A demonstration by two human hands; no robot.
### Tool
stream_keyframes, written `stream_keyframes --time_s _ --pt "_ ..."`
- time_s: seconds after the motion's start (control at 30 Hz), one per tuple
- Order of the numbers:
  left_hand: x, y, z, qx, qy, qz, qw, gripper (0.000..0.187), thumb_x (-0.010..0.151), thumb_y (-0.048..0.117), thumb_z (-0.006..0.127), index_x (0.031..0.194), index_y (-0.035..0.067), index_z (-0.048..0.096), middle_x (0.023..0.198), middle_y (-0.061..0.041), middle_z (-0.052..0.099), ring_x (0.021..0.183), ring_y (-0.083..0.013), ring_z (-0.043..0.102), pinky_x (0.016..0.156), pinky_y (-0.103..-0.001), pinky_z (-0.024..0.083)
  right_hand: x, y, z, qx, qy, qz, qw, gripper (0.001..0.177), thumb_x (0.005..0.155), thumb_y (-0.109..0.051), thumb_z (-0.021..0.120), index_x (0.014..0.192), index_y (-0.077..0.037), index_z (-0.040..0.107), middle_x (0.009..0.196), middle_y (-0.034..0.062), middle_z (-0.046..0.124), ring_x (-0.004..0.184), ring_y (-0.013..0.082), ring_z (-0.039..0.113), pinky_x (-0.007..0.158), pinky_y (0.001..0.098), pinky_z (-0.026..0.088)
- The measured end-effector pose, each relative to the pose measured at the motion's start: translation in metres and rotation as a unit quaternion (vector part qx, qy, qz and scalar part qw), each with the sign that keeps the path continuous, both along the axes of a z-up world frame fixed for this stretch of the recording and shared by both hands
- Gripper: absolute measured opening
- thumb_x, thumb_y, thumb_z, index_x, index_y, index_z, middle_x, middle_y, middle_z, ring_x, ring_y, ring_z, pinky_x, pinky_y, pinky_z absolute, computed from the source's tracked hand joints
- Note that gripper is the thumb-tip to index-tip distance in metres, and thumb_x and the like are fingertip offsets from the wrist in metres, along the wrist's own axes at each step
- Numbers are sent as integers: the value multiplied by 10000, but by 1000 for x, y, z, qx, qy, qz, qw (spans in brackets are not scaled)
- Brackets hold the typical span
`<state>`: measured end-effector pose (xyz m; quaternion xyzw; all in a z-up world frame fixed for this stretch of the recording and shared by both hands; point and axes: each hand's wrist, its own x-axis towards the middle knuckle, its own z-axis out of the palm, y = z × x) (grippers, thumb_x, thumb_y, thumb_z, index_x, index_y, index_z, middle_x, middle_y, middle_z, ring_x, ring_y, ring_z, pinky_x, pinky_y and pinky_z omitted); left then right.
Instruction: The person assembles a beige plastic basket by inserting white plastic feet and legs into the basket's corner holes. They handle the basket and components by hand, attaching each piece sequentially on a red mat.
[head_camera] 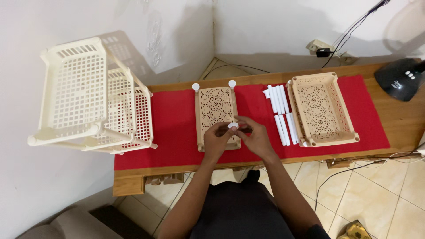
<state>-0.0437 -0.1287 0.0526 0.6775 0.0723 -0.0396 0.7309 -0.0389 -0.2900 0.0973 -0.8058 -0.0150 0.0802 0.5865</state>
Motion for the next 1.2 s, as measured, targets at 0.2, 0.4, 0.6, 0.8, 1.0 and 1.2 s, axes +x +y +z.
stream_keyframes --time_s 0.2,0.4,0.6,0.8,1.0,1.2 --pt "-2 2 0 11 31 -28 999 382 887 182 798 1240 41 757 892 -75 774 769 -95 676 688 -252 539 -5 2 -6 -4 -23 8 1000 494 927 -162 747 1403 -120 619 1136 140 767 1009 189 750 882 347 594" --pt "-8 0 -15 81 17 -37 996 376 881 183 823 1227 61 742 895 -43 764 769 -85 679 692 -252 565 -9 -4 -13 -41 -17 16 999 365 910 -183 778 1260 -99 715 1074 133 797 959 193 759 854 340 601" --pt "-11 -7 -38 133 12 -68 989 358 870 170 815 1205 54 769 810 -28 690 688 -93 609 639 -285 537 -11 -19 -39 -72 63 24 995 341 920 -139 741 1259 -104 735 1077 117 802 941 189 762 860 337 587" --pt "-17 -14 -56 148 25 -90 985 351 918 151 760 1253 50 730 850 -85 768 726 -119 703 690 -283 565 -11 -28 -83 -18 94 18 995 346 920 -58 695 1266 -48 703 1112 132 792 981 177 769 858 309 622" --pt "-24 -19 -67 204 57 -95 973 341 922 124 747 1255 55 730 1001 -158 763 859 -210 738 776 -336 560 -17 -34 -104 -54 90 23 994 342 911 -34 712 1253 -34 719 1098 145 798 969 191 774 852 311 608" --pt "-26 -22 -72 189 18 -90 978 329 902 113 748 1222 40 728 1017 -166 749 885 -239 736 808 -349 564 -19 -34 -107 -21 104 20 994 327 908 -26 700 1234 -39 724 1083 125 801 959 182 768 849 325 616"
